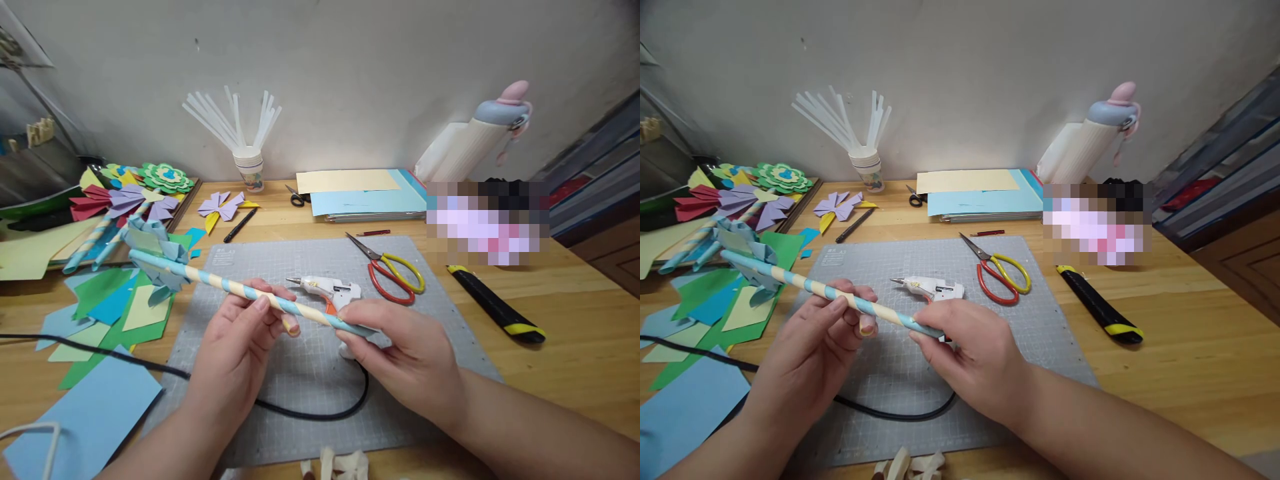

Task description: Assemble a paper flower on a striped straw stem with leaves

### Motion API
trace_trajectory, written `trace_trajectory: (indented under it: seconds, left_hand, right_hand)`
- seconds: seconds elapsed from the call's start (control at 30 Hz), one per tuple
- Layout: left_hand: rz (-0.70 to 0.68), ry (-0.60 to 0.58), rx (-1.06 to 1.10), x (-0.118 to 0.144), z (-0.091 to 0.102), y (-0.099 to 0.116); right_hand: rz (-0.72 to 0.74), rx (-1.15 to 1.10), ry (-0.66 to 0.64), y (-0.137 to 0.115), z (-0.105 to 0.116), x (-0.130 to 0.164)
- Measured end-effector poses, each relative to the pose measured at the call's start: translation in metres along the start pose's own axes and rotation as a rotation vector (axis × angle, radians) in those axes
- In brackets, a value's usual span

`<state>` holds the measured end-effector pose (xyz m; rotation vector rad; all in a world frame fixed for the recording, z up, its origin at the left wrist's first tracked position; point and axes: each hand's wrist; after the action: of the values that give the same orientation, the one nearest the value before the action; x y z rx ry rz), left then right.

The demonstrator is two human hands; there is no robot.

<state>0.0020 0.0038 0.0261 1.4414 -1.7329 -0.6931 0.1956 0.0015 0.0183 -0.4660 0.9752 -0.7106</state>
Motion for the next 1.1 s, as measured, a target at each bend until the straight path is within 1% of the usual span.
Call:
trace_trajectory:
  seconds: [0.03, 0.1, 0.17, 0.23, 0.3, 0.37, 0.43, 0.57, 0.73, 0.97, 1.1]
  left_hand:
    - [0.000, -0.002, -0.002, 0.000, 0.000, 0.001]
    - [-0.011, -0.013, -0.005, 0.000, 0.001, 0.003]
    - [-0.021, -0.034, -0.009, -0.001, 0.002, 0.005]
    - [-0.029, -0.054, -0.014, -0.001, 0.003, 0.006]
    - [-0.021, -0.061, -0.031, -0.001, 0.003, 0.006]
    - [-0.007, -0.058, -0.057, 0.000, 0.003, 0.006]
    - [0.003, -0.049, -0.088, 0.000, 0.003, 0.005]
    - [-0.008, -0.029, -0.142, 0.001, 0.002, 0.005]
    - [-0.058, -0.048, -0.205, 0.003, 0.001, 0.006]
    - [-0.074, -0.078, -0.223, 0.005, 0.000, 0.005]
    - [-0.082, -0.076, -0.215, 0.005, 0.000, 0.004]
  right_hand:
    - [-0.029, -0.055, -0.006, 0.000, 0.001, 0.000]
    - [-0.171, -0.294, -0.027, -0.001, 0.001, -0.002]
    - [-0.393, -0.641, -0.068, -0.002, 0.000, -0.004]
    - [-0.632, -0.956, -0.149, -0.003, -0.001, -0.006]
    - [-0.799, -1.122, -0.243, -0.002, -0.002, -0.009]
    - [-0.886, -1.163, -0.306, -0.001, -0.002, -0.011]
    - [-0.934, -1.145, -0.326, -0.001, -0.002, -0.012]
    - [-0.984, -1.132, -0.340, -0.001, -0.001, -0.012]
    - [-1.042, -1.129, -0.351, -0.002, 0.000, -0.012]
    - [-1.058, -1.108, -0.364, -0.001, -0.001, -0.011]
    - [-1.038, -1.065, -0.388, 0.000, -0.002, -0.011]
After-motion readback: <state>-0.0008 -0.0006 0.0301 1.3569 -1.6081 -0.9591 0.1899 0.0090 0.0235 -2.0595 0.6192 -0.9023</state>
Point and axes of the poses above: each hand's wrist, its own x-axis away from the middle knuckle, its own z-axis out of the back of the hand, y = z × x, and after that the axes turned 7 degrees about z, right-handed
